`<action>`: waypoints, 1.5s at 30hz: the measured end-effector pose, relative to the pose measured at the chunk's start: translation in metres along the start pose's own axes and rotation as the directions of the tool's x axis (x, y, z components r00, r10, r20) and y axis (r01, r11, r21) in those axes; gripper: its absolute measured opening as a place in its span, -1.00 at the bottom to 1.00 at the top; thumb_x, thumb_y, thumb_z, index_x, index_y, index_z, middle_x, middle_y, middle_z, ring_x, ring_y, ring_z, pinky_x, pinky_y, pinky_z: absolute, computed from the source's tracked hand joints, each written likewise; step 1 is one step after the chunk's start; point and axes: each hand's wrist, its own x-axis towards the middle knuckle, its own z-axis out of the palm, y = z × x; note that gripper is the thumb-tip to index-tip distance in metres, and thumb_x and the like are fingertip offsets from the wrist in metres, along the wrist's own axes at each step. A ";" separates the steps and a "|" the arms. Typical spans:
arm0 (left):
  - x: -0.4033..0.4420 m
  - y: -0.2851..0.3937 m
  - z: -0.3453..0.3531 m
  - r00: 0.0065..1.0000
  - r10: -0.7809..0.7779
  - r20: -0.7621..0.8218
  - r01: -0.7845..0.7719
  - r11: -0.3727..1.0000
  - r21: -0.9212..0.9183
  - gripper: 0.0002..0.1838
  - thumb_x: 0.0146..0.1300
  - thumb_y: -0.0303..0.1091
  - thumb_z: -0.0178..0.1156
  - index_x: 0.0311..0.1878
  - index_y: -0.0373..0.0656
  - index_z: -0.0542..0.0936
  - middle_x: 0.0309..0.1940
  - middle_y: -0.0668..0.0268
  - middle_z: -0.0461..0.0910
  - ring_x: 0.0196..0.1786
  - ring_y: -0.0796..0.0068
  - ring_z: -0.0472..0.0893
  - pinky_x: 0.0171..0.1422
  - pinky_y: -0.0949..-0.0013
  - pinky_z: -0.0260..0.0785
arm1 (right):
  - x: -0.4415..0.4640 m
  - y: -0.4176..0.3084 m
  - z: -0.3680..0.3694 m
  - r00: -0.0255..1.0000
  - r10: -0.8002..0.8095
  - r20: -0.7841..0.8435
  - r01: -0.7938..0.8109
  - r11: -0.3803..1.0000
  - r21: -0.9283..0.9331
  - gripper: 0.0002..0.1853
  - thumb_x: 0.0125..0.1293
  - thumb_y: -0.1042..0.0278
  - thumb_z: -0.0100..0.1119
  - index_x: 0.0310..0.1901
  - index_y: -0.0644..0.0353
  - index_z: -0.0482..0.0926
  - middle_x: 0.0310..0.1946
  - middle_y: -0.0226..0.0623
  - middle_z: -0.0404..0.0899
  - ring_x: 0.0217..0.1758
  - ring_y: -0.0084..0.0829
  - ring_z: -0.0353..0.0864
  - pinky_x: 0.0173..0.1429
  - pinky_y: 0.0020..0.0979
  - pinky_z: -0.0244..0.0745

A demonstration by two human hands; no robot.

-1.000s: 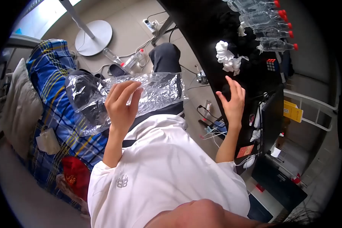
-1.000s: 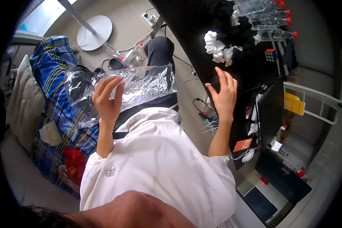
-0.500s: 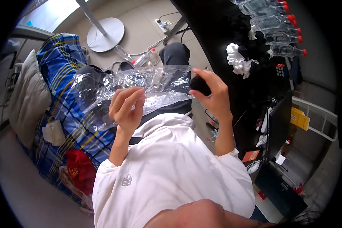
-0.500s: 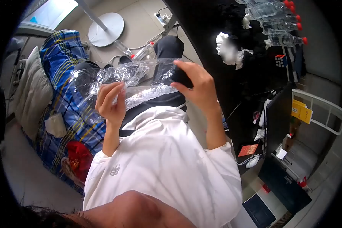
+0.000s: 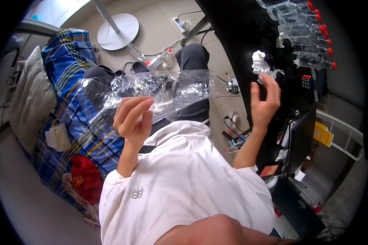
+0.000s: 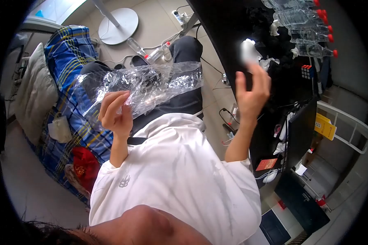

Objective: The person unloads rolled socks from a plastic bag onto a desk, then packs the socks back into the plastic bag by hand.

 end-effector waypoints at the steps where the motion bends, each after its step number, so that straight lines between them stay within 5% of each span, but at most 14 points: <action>1: 0.000 -0.001 0.000 1.000 -0.004 -0.005 0.004 1.000 -0.007 -0.69 -0.05 -0.71 0.31 -0.19 -0.28 0.77 -0.31 0.15 0.76 -0.33 0.27 0.70 -0.24 0.37 0.53 | -0.005 0.014 -0.009 0.999 0.023 -0.028 -0.027 0.987 -0.157 -0.60 0.31 0.29 0.42 0.16 0.13 0.65 0.10 -0.21 0.65 0.13 -0.14 0.62 0.26 -0.15 0.51; 5: 0.003 -0.003 0.002 1.000 -0.001 -0.017 0.001 1.000 -0.008 -0.69 -0.06 -0.72 0.32 -0.18 -0.29 0.76 -0.30 0.15 0.76 -0.33 0.26 0.70 -0.24 0.36 0.53 | -0.041 0.056 -0.039 0.970 0.240 -0.039 -0.220 0.798 -0.561 -0.44 0.29 0.12 0.44 0.32 -0.07 0.57 0.31 -0.20 0.49 0.32 -0.01 0.47 0.38 -0.04 0.42; 9: 0.005 -0.005 0.005 1.000 -0.007 0.008 0.007 1.000 -0.018 -0.68 -0.06 -0.71 0.33 -0.16 -0.29 0.76 -0.29 0.14 0.75 -0.33 0.26 0.69 -0.24 0.35 0.52 | -0.067 0.066 -0.052 0.851 0.520 0.070 -0.405 0.736 -0.543 -0.39 0.33 0.07 0.39 0.41 -0.13 0.49 0.39 -0.18 0.44 0.34 0.08 0.47 0.35 0.01 0.44; 11: 0.006 -0.005 0.006 1.000 -0.004 0.022 0.004 1.000 -0.018 -0.68 -0.05 -0.71 0.34 -0.16 -0.29 0.76 -0.29 0.14 0.75 -0.33 0.25 0.69 -0.24 0.34 0.52 | -0.074 0.068 -0.051 0.845 0.530 0.070 -0.407 0.722 -0.559 -0.42 0.36 0.13 0.36 0.39 -0.06 0.50 0.34 -0.14 0.50 0.31 0.08 0.52 0.34 -0.02 0.45; 13: 0.007 -0.003 0.006 0.999 -0.007 0.037 0.007 1.000 -0.013 -0.68 -0.05 -0.71 0.34 -0.16 -0.29 0.76 -0.29 0.14 0.75 -0.33 0.25 0.69 -0.23 0.33 0.52 | -0.074 0.070 -0.049 0.854 0.503 0.136 -0.412 0.812 -0.413 -0.46 0.36 0.20 0.34 0.36 0.01 0.51 0.27 -0.11 0.57 0.28 0.05 0.55 0.33 -0.06 0.46; 15: 0.008 -0.002 0.004 0.999 -0.017 0.051 0.018 1.000 -0.012 -0.67 -0.06 -0.70 0.36 -0.16 -0.28 0.77 -0.29 0.14 0.75 -0.32 0.25 0.69 -0.22 0.33 0.52 | -0.065 0.056 -0.043 0.883 0.456 0.115 -0.372 0.827 -0.421 -0.48 0.35 0.28 0.35 0.33 0.07 0.52 0.18 -0.07 0.63 0.23 0.04 0.61 0.30 -0.08 0.49; 18: 0.009 0.003 0.002 0.998 -0.009 0.061 0.009 1.000 0.005 -0.67 -0.06 -0.69 0.39 -0.15 -0.26 0.77 -0.28 0.16 0.75 -0.32 0.27 0.69 -0.22 0.34 0.52 | -0.047 0.033 -0.032 0.951 0.309 0.012 -0.301 0.933 -0.197 -0.49 0.29 0.35 0.42 0.27 0.11 0.54 0.11 0.00 0.67 0.16 0.08 0.67 0.25 -0.07 0.53; 21: 0.007 0.007 0.003 0.994 -0.036 0.104 0.036 0.999 0.002 -0.74 0.04 -0.70 0.31 -0.15 -0.33 0.75 -0.24 0.07 0.75 -0.22 0.24 0.73 -0.10 0.32 0.53 | -0.033 -0.004 -0.022 0.908 0.311 0.280 -0.333 0.942 0.034 -0.54 0.24 0.33 0.47 0.14 0.16 0.56 0.06 -0.02 0.67 0.15 0.07 0.68 0.23 -0.12 0.54; 25: 0.006 0.010 0.007 0.998 -0.030 0.059 0.030 1.000 0.001 -0.66 -0.06 -0.68 0.41 -0.14 -0.24 0.77 -0.26 0.17 0.76 -0.30 0.28 0.70 -0.22 0.34 0.53 | -0.020 -0.037 -0.003 0.848 0.017 0.530 -0.195 0.939 0.282 -0.58 0.19 0.35 0.49 0.09 0.17 0.61 0.06 -0.17 0.67 0.08 -0.04 0.70 0.14 -0.23 0.59; 33: 0.003 0.010 0.002 0.997 -0.004 0.079 0.004 1.000 -0.003 -0.68 -0.06 -0.68 0.43 -0.16 -0.23 0.76 -0.26 0.19 0.76 -0.30 0.29 0.71 -0.22 0.35 0.53 | -0.016 -0.053 0.031 0.870 -0.172 0.462 -0.039 0.910 0.413 -0.43 0.25 0.28 0.49 0.29 0.09 0.55 0.23 -0.10 0.61 0.17 -0.04 0.70 0.24 -0.20 0.60; 36: 0.002 0.009 0.001 0.996 -0.009 0.086 0.009 1.000 0.000 -0.69 -0.05 -0.67 0.43 -0.17 -0.23 0.76 -0.27 0.19 0.76 -0.31 0.30 0.71 -0.23 0.35 0.52 | -0.017 -0.057 0.034 0.797 -0.064 0.600 -0.272 0.850 0.451 -0.36 0.27 0.20 0.49 0.36 0.08 0.51 0.28 -0.07 0.57 0.17 -0.11 0.71 0.25 -0.18 0.60; 39: 0.001 0.006 0.001 0.997 0.015 0.077 -0.015 1.000 0.003 -0.70 -0.04 -0.66 0.44 -0.17 -0.24 0.76 -0.28 0.19 0.76 -0.32 0.30 0.70 -0.25 0.36 0.51 | -0.019 -0.053 0.043 0.837 -0.169 0.521 -0.160 0.834 0.529 -0.33 0.26 0.14 0.50 0.38 0.07 0.50 0.31 -0.08 0.55 0.06 -0.21 0.75 0.20 -0.20 0.61; 45: 0.002 0.005 0.001 0.997 -0.002 0.071 0.002 1.000 0.009 -0.73 -0.02 -0.66 0.44 -0.19 -0.25 0.75 -0.28 0.19 0.76 -0.34 0.30 0.70 -0.26 0.36 0.51 | -0.015 -0.041 0.032 0.714 -0.149 0.684 -0.289 0.827 0.482 -0.35 0.19 0.20 0.55 0.33 0.07 0.56 0.07 -0.15 0.71 -0.20 -0.30 0.73 0.02 -0.27 0.59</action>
